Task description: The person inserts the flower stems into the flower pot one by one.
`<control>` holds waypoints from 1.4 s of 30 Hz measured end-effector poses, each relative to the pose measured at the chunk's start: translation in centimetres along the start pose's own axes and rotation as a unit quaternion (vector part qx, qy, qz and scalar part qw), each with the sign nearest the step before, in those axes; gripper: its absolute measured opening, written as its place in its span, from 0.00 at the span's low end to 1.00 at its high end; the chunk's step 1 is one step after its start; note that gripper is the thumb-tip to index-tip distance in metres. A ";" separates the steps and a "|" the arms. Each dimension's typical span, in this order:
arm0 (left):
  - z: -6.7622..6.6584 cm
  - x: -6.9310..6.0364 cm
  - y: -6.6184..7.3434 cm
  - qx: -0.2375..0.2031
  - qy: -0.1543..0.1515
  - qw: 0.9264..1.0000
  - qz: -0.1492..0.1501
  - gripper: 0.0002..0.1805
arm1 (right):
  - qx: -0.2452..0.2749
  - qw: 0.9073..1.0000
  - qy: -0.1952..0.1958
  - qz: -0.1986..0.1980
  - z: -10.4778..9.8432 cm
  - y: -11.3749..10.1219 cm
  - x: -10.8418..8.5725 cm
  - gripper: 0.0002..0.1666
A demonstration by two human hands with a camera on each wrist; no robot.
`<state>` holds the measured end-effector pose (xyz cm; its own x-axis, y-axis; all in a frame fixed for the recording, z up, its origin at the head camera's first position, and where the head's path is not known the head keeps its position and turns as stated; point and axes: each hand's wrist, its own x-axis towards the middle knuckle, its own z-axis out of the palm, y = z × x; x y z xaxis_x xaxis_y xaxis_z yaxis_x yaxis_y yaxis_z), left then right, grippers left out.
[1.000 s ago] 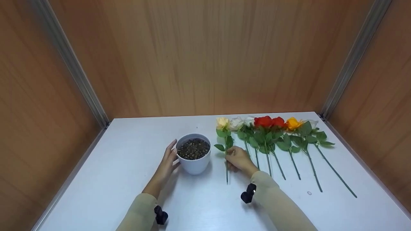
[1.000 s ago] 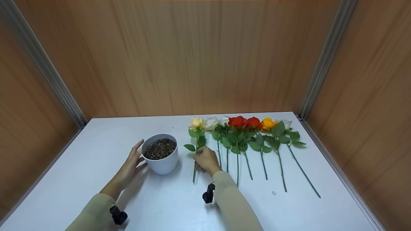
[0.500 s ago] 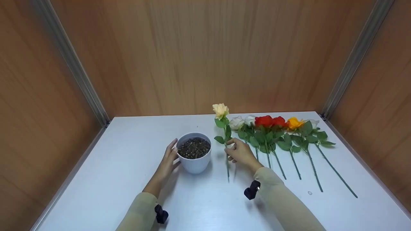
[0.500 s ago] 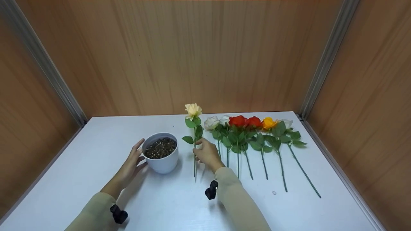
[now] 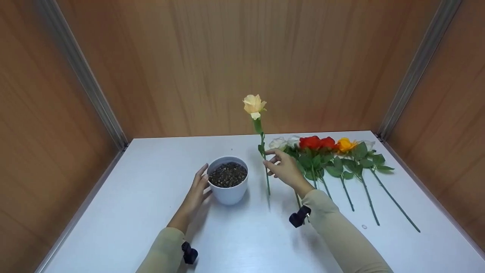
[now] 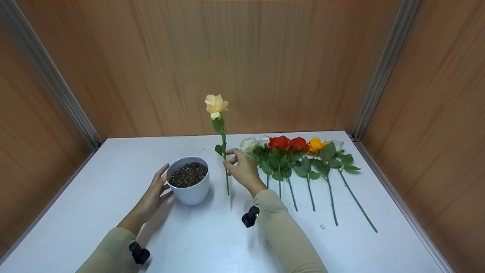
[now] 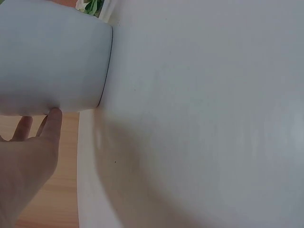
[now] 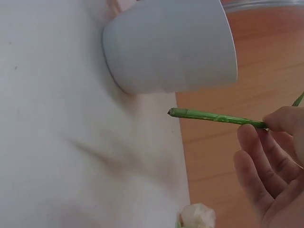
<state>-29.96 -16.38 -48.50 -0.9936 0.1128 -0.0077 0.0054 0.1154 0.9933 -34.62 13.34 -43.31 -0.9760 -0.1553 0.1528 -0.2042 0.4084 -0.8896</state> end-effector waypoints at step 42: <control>-0.1 0.3 -0.3 -0.006 0.002 1.000 -0.007 0.33 | 0.056 0.994 0.026 -0.085 5.3 -7.3 2.5 0.15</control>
<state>-30.22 -16.47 -48.79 -0.9940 0.1071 -0.0216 -0.0104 0.1047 0.9945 -35.22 5.21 -38.74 -0.9315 -0.1659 0.3237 -0.3590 0.2764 -0.8915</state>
